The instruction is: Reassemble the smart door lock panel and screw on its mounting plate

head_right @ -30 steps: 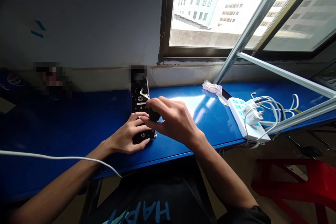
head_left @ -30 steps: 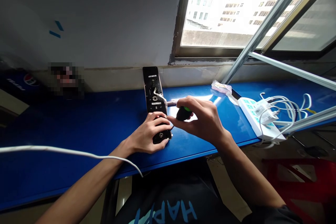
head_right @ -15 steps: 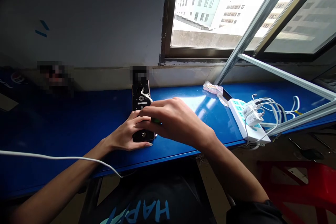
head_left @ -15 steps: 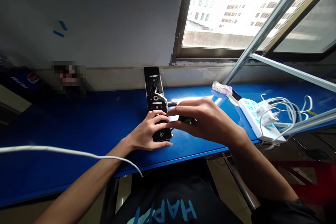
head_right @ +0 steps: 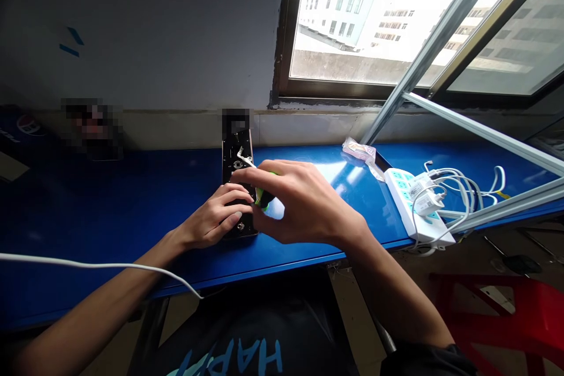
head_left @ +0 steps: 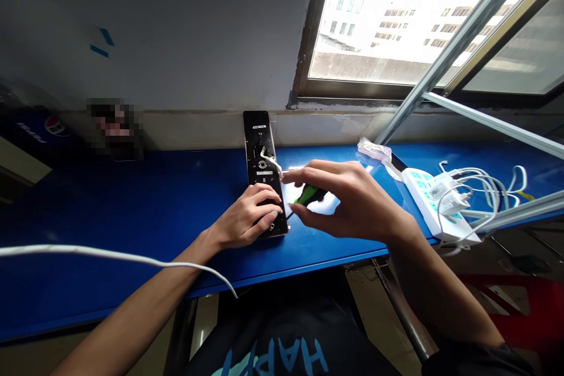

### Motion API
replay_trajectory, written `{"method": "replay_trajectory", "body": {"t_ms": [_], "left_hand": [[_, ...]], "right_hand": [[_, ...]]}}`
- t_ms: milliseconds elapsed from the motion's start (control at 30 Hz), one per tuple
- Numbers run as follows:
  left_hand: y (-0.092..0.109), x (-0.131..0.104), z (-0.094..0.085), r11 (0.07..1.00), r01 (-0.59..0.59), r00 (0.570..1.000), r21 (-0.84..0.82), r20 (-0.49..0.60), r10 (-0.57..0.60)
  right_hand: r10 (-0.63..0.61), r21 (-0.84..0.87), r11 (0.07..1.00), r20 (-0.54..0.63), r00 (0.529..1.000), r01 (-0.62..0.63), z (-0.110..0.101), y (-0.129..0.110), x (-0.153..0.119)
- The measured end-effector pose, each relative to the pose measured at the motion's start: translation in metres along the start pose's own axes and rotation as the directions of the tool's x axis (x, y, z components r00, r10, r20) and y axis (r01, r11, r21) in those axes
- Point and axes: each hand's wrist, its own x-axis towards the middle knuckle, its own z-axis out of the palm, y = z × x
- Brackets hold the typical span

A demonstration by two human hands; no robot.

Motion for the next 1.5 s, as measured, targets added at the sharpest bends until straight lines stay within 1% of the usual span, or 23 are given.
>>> {"method": "replay_trajectory", "body": {"t_ms": [100, 233, 367, 533, 700, 800, 900, 967, 1067, 1133, 1233, 1300, 1400, 1500], "left_hand": [[0.001, 0.0, -0.002, 1.0, 0.001, 1.0, -0.016, -0.004, -0.001], [0.0, -0.001, -0.002, 1.0, 0.024, 1.0, -0.011, -0.017, -0.025], [-0.002, -0.001, -0.002, 1.0, 0.017, 1.0, -0.007, -0.017, -0.017], [-0.002, -0.001, -0.002, 1.0, 0.005, 0.999, 0.007, -0.036, -0.005], [-0.002, -0.001, -0.001, 1.0, 0.01, 0.999, 0.008, -0.05, -0.01], [-0.003, -0.002, -0.001, 1.0, 0.014, 0.998, 0.026, -0.06, -0.013], [-0.004, -0.002, 0.0, 0.999, 0.009, 0.998, 0.032, -0.067, -0.007], [-0.004, -0.002, 0.001, 0.999, 0.007, 0.997, 0.032, -0.072, -0.004], [-0.004, -0.002, 0.002, 1.0, 0.018, 0.996, 0.024, -0.093, -0.016], [-0.003, -0.002, 0.002, 0.999, 0.039, 0.993, 0.0, -0.108, -0.039], [-0.003, 0.0, 0.002, 0.997, 0.068, 0.991, -0.046, -0.11, -0.073], [-0.002, 0.002, 0.002, 0.994, 0.081, 0.99, -0.067, -0.111, -0.088], [-0.003, 0.004, 0.002, 0.994, 0.071, 0.991, -0.084, -0.108, -0.08], [-0.004, 0.005, 0.003, 0.996, 0.019, 0.996, -0.088, -0.081, -0.026]], "right_hand": [[0.009, -0.015, 1.0, -0.041, 0.999, -0.01, 0.001, 0.001, -0.001], [-0.023, 0.043, 0.999, -0.017, 1.0, 0.023, 0.0, 0.002, -0.001], [-0.025, -0.002, 1.0, -0.045, 0.999, 0.025, 0.001, 0.001, -0.001], [-0.034, 0.033, 0.999, -0.044, 0.998, 0.035, 0.003, 0.001, -0.001], [-0.007, 0.003, 1.0, -0.072, 0.997, 0.007, 0.003, 0.003, -0.002], [-0.028, 0.029, 0.999, -0.053, 0.998, 0.03, 0.003, 0.003, -0.002], [-0.021, 0.006, 1.0, -0.051, 0.999, 0.021, 0.004, 0.002, -0.002], [-0.006, 0.002, 1.0, -0.073, 0.997, 0.007, 0.005, 0.003, -0.002], [-0.015, 0.051, 0.998, -0.108, 0.994, 0.021, 0.005, 0.004, -0.002], [-0.021, 0.08, 0.996, -0.154, 0.988, 0.034, 0.003, 0.006, -0.003], [-0.007, 0.097, 0.995, -0.253, 0.968, 0.032, -0.001, 0.009, -0.006], [0.004, 0.102, 0.994, -0.29, 0.957, 0.027, -0.002, 0.011, -0.008], [0.012, 0.127, 0.992, -0.278, 0.961, 0.024, 0.0, 0.012, -0.01], [0.0, 0.144, 0.989, -0.246, 0.969, 0.036, 0.006, 0.013, -0.011]]}}
